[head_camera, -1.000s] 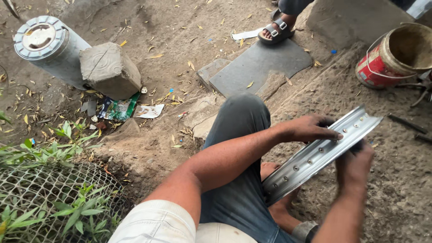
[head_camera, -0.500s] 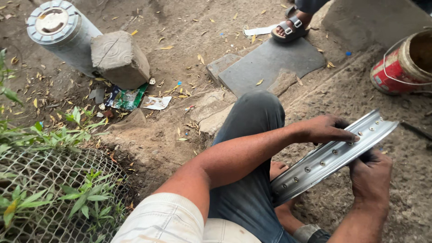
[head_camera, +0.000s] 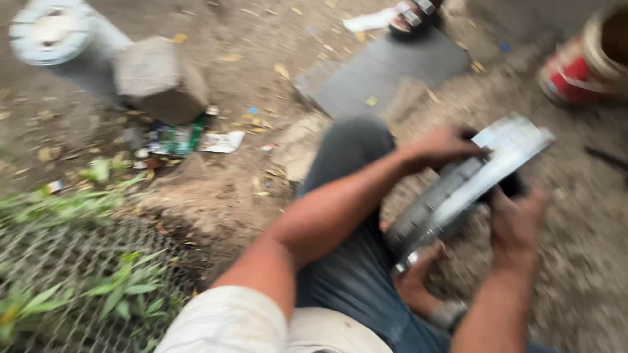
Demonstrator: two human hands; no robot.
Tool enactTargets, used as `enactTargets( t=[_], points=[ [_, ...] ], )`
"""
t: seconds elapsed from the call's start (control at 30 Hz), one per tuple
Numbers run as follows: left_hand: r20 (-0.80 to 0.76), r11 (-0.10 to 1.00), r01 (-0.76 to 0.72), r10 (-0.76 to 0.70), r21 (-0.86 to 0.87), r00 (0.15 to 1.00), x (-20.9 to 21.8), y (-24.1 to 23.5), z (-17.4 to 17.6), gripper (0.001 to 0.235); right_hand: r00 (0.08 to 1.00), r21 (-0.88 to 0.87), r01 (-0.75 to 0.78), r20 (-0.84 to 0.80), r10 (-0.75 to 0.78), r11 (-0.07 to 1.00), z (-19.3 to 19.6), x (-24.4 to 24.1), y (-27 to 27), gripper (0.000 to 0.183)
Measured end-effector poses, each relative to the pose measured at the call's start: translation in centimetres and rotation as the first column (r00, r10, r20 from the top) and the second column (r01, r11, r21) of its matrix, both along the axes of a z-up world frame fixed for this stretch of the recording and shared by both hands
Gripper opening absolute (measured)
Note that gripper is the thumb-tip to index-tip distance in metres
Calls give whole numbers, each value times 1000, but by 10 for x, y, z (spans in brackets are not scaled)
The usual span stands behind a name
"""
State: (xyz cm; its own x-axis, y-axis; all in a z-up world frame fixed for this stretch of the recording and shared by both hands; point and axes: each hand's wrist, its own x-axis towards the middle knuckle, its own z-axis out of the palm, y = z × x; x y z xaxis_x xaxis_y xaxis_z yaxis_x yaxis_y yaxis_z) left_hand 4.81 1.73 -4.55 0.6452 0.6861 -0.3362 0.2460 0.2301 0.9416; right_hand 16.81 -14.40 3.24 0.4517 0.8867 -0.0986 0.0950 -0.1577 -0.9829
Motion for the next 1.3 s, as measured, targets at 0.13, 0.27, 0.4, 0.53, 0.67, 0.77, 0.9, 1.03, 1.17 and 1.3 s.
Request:
enactTargets(
  t=[0.13,0.27,0.4,0.53,0.67,0.77,0.9,1.03,1.17,1.3],
  points=[
    [-118,978,-181,192,100,974,-27,13,1,47,996,80,21,-84,-15,997,-8,13,-2,16],
    [184,971,-235,241,-54,953,-70,16,7,44,996,100,13,-90,-4,995,3,12,3,12],
    [214,970,-206,229,-127,950,-82,11,32,41,995,129,12,-99,1,992,10,7,15,8],
    [157,963,-215,240,-163,958,-81,7,45,38,1000,73,9,-29,-7,997,-1,5,18,5],
    [133,967,-218,236,-136,963,-80,7,49,40,997,122,-39,74,30,992,-11,5,25,5],
    [181,965,-203,233,-167,955,-78,5,52,40,989,167,-53,144,29,985,-18,5,23,6],
    [217,957,-192,239,-220,946,-75,3,49,37,988,126,-55,148,36,990,-27,1,27,8],
    [311,924,-90,216,-372,926,-81,7,37,40,981,165,-93,183,63,982,-22,-21,36,11],
    [210,913,-81,178,-400,961,-66,6,27,36,944,175,-100,328,38,979,-9,-46,39,14],
    [55,986,-51,61,-157,997,-61,3,33,34,981,113,-14,196,-8,993,16,-66,39,28]
  ],
)
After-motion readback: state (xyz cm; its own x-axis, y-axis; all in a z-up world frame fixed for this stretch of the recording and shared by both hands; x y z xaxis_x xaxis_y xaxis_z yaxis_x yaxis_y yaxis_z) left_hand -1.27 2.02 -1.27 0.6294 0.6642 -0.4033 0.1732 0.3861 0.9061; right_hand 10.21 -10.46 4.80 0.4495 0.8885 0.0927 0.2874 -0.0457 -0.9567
